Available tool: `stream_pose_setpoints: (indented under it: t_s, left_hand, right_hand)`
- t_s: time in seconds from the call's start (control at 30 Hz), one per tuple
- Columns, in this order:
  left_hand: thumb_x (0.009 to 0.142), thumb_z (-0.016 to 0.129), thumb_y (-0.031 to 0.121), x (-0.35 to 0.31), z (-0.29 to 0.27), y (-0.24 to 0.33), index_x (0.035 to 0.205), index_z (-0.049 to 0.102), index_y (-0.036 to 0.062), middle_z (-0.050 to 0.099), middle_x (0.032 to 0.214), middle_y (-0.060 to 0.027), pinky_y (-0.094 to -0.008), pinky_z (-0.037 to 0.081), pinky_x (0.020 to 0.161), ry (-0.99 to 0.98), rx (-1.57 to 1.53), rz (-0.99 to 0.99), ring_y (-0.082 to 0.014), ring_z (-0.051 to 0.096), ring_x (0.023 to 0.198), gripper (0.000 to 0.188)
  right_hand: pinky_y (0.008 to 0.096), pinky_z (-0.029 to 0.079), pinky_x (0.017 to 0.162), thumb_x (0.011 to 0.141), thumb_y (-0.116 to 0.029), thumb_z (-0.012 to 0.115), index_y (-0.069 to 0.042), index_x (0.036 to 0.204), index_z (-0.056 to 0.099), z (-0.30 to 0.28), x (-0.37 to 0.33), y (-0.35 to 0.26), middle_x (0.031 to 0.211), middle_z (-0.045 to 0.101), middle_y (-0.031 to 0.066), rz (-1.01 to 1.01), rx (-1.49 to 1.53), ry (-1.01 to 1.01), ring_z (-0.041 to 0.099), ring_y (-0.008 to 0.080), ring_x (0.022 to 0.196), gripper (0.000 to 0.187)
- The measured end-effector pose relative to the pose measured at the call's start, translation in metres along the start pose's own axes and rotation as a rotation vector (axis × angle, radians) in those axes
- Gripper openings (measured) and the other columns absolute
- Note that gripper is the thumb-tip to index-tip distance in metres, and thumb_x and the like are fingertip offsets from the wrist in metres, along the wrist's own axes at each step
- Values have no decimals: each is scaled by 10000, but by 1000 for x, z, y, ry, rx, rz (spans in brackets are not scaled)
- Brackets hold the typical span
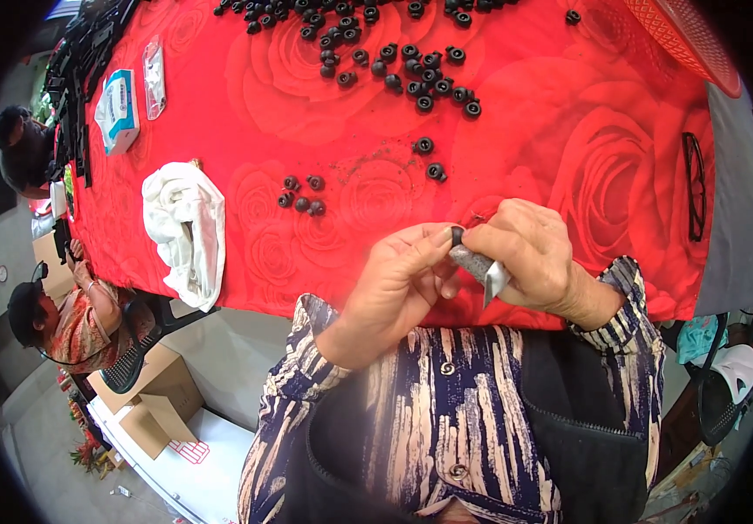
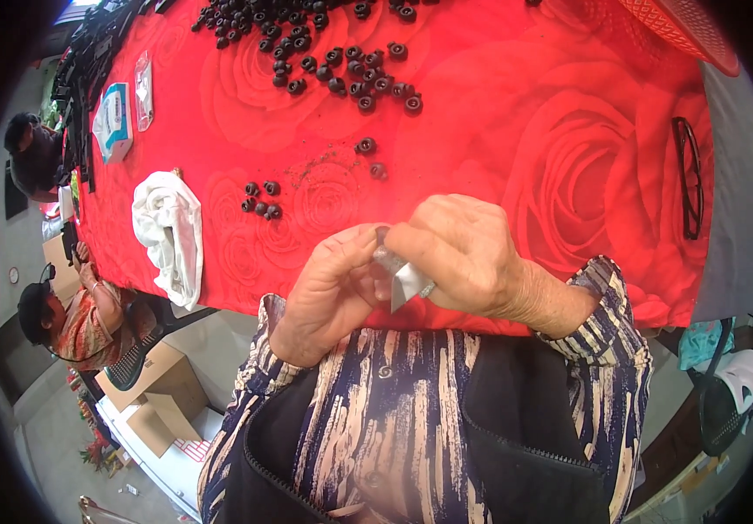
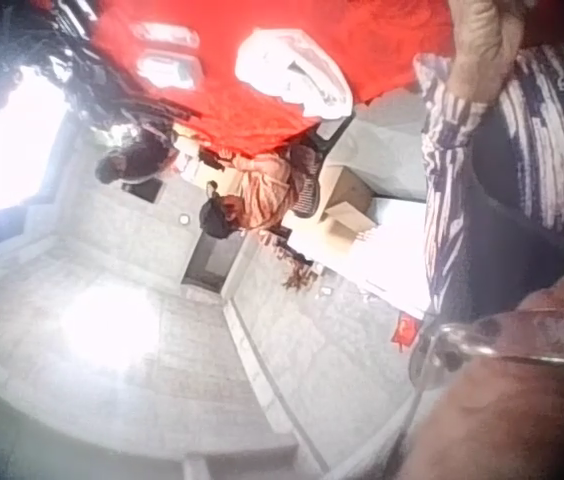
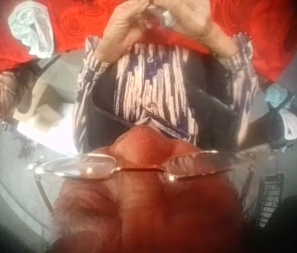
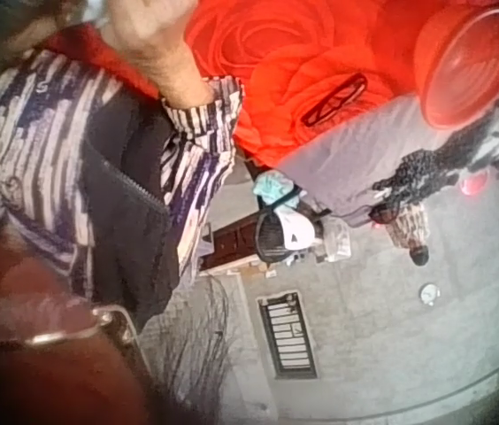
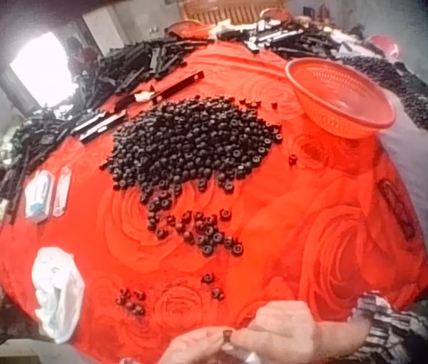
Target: The person cleans small black plastic parts with a white cloth on a table.
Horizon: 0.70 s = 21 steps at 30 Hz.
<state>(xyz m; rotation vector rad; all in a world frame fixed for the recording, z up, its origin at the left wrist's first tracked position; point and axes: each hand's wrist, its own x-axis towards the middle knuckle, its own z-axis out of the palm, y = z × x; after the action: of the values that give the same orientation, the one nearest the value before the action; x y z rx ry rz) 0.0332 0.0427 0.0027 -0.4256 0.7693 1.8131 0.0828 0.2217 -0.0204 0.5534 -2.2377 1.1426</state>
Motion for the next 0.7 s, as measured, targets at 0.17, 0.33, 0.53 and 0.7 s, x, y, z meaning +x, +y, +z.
stream_pose_setpoints:
  t_s: [0.17, 0.33, 0.53, 0.7]
  left_hand:
    - [936, 548, 125, -6, 1, 6, 1052, 585, -5, 624, 920, -44, -253, 454, 621, 7, 5, 104, -92, 562, 720, 178]
    - [933, 550, 119, -8, 0, 7, 1050, 582, -13, 611, 917, -42, -255, 460, 623, -38, 13, 82, -92, 556, 748, 179]
    - [932, 550, 115, -5, -1, 9, 1049, 580, -17, 599, 911, -32, -253, 462, 621, -42, 63, 65, -91, 544, 764, 179]
    - [929, 550, 112, -6, 0, 9, 1047, 581, -16, 595, 907, -26, -258, 463, 619, -28, 75, 38, -88, 535, 754, 177]
  right_hand:
    - [369, 459, 567, 783, -174, 669, -8, 1057, 534, -7, 8, 3, 782, 528, 127, 369, 277, -136, 576, 297, 661, 348]
    - [382, 467, 629, 832, -205, 615, -33, 1072, 530, -11, 8, 9, 831, 543, 129, 382, 271, -253, 585, 325, 738, 307]
    - [379, 462, 623, 853, -178, 588, -35, 1012, 562, -12, 10, 9, 820, 546, 123, 433, 311, -297, 584, 315, 745, 215]
    - [383, 450, 619, 855, -172, 585, -28, 1001, 565, -13, 11, 9, 808, 541, 126, 431, 342, -332, 581, 317, 744, 205]
